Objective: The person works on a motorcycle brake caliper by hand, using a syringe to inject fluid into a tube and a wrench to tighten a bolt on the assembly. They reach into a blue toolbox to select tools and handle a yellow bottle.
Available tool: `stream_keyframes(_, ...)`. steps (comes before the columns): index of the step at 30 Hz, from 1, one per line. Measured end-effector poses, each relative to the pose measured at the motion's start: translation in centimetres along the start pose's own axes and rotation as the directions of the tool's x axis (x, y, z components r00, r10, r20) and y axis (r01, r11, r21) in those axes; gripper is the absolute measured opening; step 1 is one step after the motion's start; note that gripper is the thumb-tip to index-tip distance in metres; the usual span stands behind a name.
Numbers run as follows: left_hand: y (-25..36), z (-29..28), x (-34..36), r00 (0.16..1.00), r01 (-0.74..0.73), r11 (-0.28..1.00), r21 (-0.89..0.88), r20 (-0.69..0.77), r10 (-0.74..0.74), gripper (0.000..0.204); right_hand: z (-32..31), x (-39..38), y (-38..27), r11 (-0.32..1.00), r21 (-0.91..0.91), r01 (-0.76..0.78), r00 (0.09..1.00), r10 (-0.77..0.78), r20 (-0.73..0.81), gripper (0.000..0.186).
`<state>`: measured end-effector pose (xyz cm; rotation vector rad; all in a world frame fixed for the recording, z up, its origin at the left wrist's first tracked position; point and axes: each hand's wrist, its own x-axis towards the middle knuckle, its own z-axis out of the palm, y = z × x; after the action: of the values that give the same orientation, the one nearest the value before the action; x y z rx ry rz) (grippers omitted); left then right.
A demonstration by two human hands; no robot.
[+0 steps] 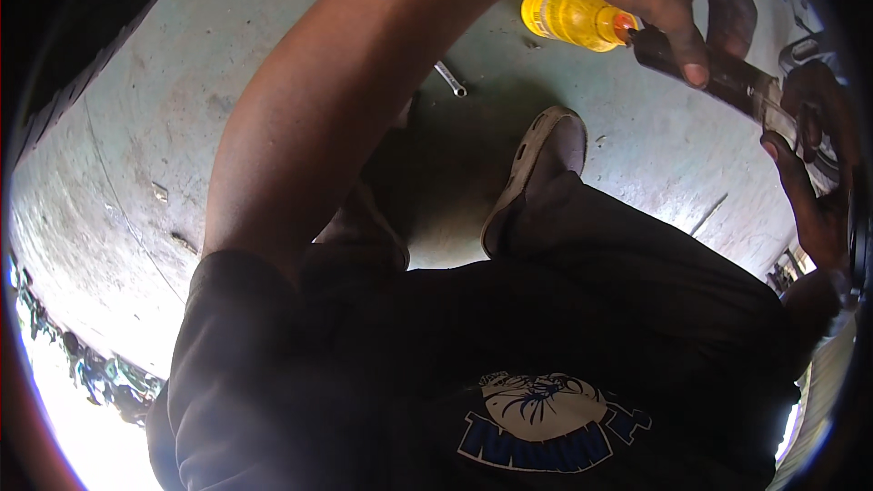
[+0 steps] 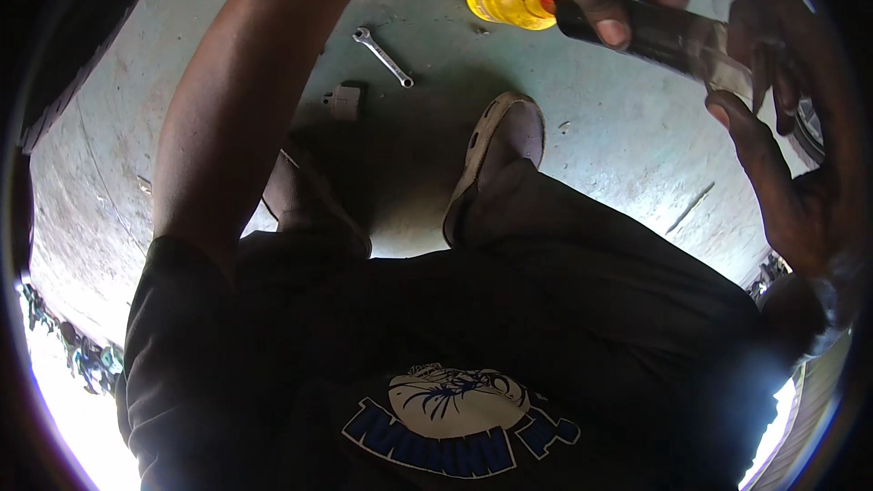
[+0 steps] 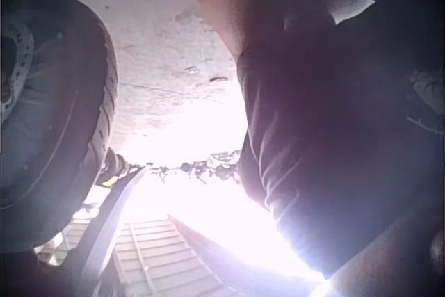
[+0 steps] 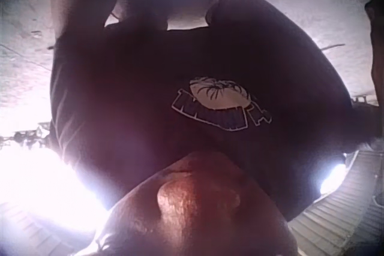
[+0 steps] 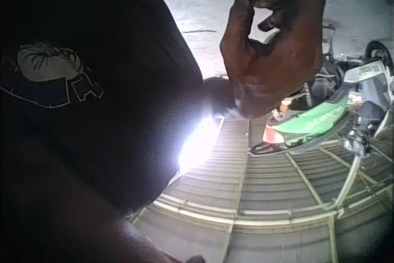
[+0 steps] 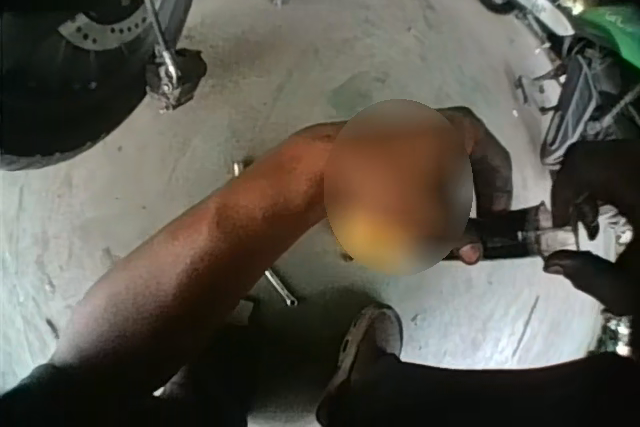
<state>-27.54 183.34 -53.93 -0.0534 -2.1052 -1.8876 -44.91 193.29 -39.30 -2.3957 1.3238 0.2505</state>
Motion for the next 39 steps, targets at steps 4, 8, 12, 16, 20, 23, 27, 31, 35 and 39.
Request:
stream_keyframes(4,1.6,-0.5,-1.1,0.994,0.111,0.988,0.107,-0.016,-0.110,0.032,-0.5,1.0,-0.3,0.999,-0.012,0.052,0.999,-0.052,0.013,0.027)
stream_keyframes(8,0.5,-0.3,-0.9,0.999,0.031,0.993,0.112,0.006,-0.032,0.032,0.1,0.6,-0.1,0.999,-0.034,0.004,1.000,-0.004,0.010,0.027)
stream_keyframes(12,1.1,0.1,-2.0,1.000,-0.024,0.984,0.178,-0.004,0.025,0.032,-0.1,0.9,-0.4,0.998,-0.053,0.025,1.000,-0.026,-0.016,0.028)
stream_keyframes(16,0.5,-0.3,-1.4,0.997,-0.079,0.982,0.174,0.013,0.077,0.032,0.1,0.9,-0.4,0.997,-0.070,0.013,1.000,-0.015,-0.027,0.029)
stream_keyframes(20,3.3,0.2,-1.4,0.993,0.104,0.958,0.268,-0.079,-0.086,0.033,0.2,0.6,-0.3,0.996,-0.087,0.001,0.999,-0.005,-0.038,0.030)
stream_keyframes(23,3.3,-0.6,-2.5,0.986,0.165,0.970,0.180,-0.041,-0.160,0.034,0.2,0.7,-0.4,0.995,-0.100,0.008,0.999,-0.013,-0.044,0.030)
stream_keyframes(27,1.9,-0.9,-2.3,1.000,0.024,0.981,0.192,0.009,-0.026,0.035,0.2,0.8,-0.4,0.994,-0.111,0.003,0.999,-0.009,-0.050,0.031)
stream_keyframes(31,2.2,-0.9,-2.4,1.000,0.030,0.979,0.203,-0.007,-0.029,0.036,0.1,0.8,-0.4,0.993,-0.121,0.006,0.998,-0.012,-0.053,0.032)
stream_keyframes(35,2.3,-0.9,-2.5,0.999,0.047,0.982,0.181,0.007,-0.049,0.036,0.4,1.1,-0.7,0.993,-0.118,0.013,0.998,-0.020,-0.059,0.033)
stream_keyframes(39,2.9,-0.8,-2.6,0.999,0.031,0.980,0.199,0.015,-0.034,0.037,0.1,0.9,-0.4,0.991,-0.133,0.010,0.998,-0.018,-0.061,0.033)
